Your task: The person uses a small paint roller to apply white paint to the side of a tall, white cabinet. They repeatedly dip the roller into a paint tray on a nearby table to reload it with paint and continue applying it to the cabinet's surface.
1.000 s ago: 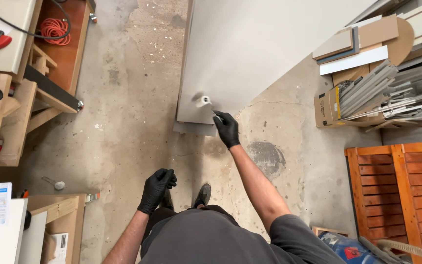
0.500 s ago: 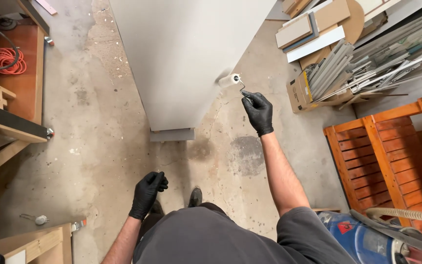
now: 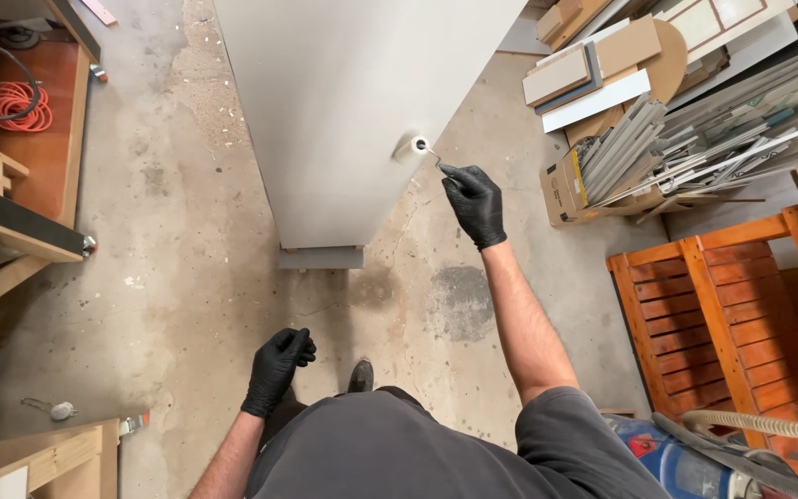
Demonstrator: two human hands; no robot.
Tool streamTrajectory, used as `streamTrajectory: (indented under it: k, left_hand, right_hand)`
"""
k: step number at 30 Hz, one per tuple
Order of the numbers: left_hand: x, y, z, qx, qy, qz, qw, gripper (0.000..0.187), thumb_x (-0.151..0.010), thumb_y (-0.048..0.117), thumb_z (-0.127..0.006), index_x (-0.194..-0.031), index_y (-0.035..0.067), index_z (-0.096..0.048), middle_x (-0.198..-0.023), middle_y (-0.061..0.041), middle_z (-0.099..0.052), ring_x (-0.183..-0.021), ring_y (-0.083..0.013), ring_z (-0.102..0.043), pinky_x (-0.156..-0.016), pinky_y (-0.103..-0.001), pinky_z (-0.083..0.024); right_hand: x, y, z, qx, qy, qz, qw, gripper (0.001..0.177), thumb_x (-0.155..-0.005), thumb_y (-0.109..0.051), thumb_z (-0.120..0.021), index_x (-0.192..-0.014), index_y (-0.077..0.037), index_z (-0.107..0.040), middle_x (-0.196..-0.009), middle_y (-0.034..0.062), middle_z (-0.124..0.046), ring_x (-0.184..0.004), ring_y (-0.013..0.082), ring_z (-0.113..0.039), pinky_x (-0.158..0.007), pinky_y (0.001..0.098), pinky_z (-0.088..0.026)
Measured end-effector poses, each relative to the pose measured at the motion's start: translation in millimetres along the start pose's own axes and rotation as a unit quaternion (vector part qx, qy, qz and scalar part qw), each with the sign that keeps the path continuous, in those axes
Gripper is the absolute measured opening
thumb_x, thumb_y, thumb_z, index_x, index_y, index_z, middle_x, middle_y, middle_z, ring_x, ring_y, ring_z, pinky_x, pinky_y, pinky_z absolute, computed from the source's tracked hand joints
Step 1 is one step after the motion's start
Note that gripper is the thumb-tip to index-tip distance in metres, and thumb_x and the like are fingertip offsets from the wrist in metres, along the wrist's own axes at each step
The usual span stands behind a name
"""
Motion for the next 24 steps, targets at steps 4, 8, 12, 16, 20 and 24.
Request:
streamTrajectory:
  k: [4, 8, 12, 16, 20, 24]
  left_hand:
    - [1, 2, 2, 0.001, 0.005, 0.003, 1.000, 0.036, -0.095, 0.030, -0.078, -0.091, -0.005, -0.072, -0.081, -0.025, -0.076, -0.071, -0.0321, -0.075, -0.070, -0.038, -0.060]
    - [3, 4, 3, 0.007, 0.009, -0.002, 1.000, 0.035, -0.096, 0.030, -0.078, -0.089, -0.003, -0.072, -0.080, -0.024, -0.076, -0.071, -0.0306, -0.074, -0.070, -0.037, -0.060]
    - [3, 6, 2, 0.008, 0.008, -0.012, 1.000, 0.035, -0.095, 0.030, -0.078, -0.089, -0.004, -0.072, -0.079, -0.024, -0.075, -0.070, -0.0311, -0.074, -0.068, -0.038, -0.060]
    - [4, 10, 7, 0.016, 0.010, -0.013, 1.000, 0.036, -0.096, 0.029, -0.077, -0.089, -0.005, -0.071, -0.080, -0.024, -0.076, -0.069, -0.0307, -0.074, -0.068, -0.037, -0.060]
    - [9, 1, 20, 0.017, 0.024, -0.011, 1.000, 0.034, -0.097, 0.028, -0.075, -0.088, -0.005, -0.071, -0.080, -0.024, -0.077, -0.071, -0.0294, -0.075, -0.069, -0.036, -0.060]
    - [6, -16, 27, 0.030, 0.024, -0.009, 0.999, 0.036, -0.096, 0.029, -0.077, -0.089, -0.006, -0.071, -0.081, -0.025, -0.076, -0.069, -0.0316, -0.074, -0.068, -0.038, -0.060]
  right_hand:
    - [2, 12, 20, 0.018, 0.002, -0.001, 1.000, 0.028, -0.088, 0.002, -0.081, -0.111, -0.013, -0.082, -0.089, 0.0130, -0.073, -0.088, 0.0313, -0.073, -0.081, 0.0409, -0.057]
    - [3, -2, -14, -0.004, 0.002, 0.007, 1.000, 0.028, -0.087, 0.001, -0.080, -0.111, -0.013, -0.082, -0.089, 0.0127, -0.073, -0.088, 0.0320, -0.073, -0.080, 0.0419, -0.057]
    - [-2, -57, -68, -0.007, 0.009, 0.026, 1.000, 0.025, -0.085, 0.000, -0.081, -0.107, -0.012, -0.081, -0.087, 0.0151, -0.073, -0.086, 0.0363, -0.073, -0.078, 0.0449, -0.058]
    - [2, -39, -59, 0.016, 0.013, 0.007, 1.000, 0.025, -0.086, -0.002, -0.081, -0.108, -0.014, -0.081, -0.088, 0.0109, -0.074, -0.087, 0.0309, -0.073, -0.080, 0.0421, -0.058]
    - [14, 2, -28, 0.046, 0.011, -0.012, 0.999, 0.030, -0.088, -0.001, -0.079, -0.114, -0.016, -0.081, -0.089, 0.0092, -0.073, -0.089, 0.0274, -0.073, -0.081, 0.0400, -0.058]
    - [8, -45, -69, 0.028, 0.008, -0.001, 1.000, 0.029, -0.087, -0.001, -0.079, -0.111, -0.016, -0.082, -0.086, 0.0098, -0.072, -0.086, 0.0295, -0.073, -0.081, 0.0411, -0.058]
Point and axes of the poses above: each hand's wrist, its own x-axis away from the middle knuckle, its own z-axis out of the back of the hand, y = z × x, the point moved 6 cm from there along -x, towards the middle knuckle
